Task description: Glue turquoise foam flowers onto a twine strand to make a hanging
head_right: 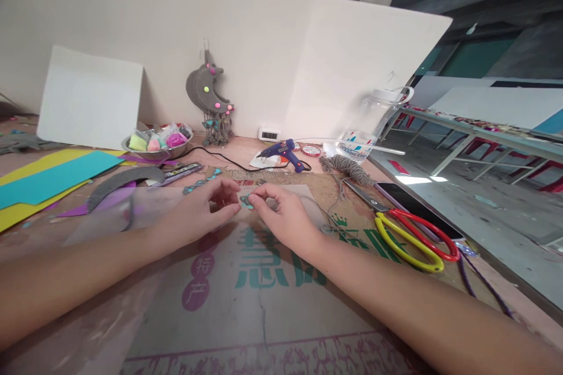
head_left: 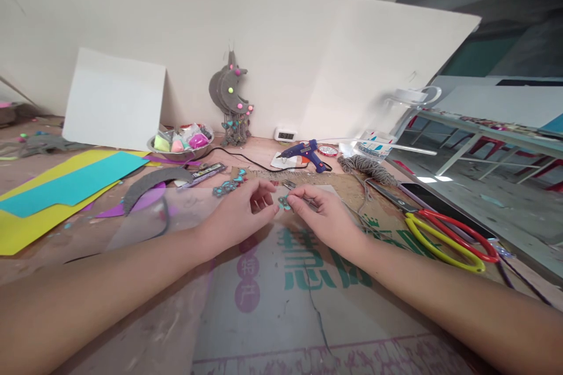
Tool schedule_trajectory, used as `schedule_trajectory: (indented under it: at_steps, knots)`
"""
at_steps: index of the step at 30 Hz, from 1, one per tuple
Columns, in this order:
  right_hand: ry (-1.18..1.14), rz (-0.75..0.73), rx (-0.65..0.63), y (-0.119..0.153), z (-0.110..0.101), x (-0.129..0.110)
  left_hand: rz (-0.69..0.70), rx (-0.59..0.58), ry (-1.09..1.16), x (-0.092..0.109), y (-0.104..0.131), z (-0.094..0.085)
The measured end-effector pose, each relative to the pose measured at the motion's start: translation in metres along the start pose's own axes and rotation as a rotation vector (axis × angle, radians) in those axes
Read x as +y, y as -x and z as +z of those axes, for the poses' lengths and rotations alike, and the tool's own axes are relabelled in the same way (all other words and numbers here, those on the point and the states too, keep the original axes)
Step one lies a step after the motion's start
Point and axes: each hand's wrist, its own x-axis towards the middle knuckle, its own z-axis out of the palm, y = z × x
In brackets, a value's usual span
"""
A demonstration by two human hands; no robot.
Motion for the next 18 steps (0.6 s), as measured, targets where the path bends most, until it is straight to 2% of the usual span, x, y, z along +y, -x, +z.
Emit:
schedule_trajectory:
  at_steps: [3,7,14,18]
  knots:
    - [-0.106,0.063,0.065,-0.004,-0.003,0.006,-0.013,0.047,-0.016,-0.004,-0.001,0.0]
    - [-0.184,0.139,0.143,-0.01,-0.006,0.014,0.025,-0.013,-0.078,-0.005,-0.002,-0.004]
    - [-0.096,0.026,-0.001,-0.004,-0.002,-0.001,0.089,-0.099,-0.074,-0.003,-0.002,-0.006]
    - [-0.01,0.018,0.0,-0.002,-0.001,-0.001,0.092,-0.135,-0.014,-0.002,-0.002,-0.005]
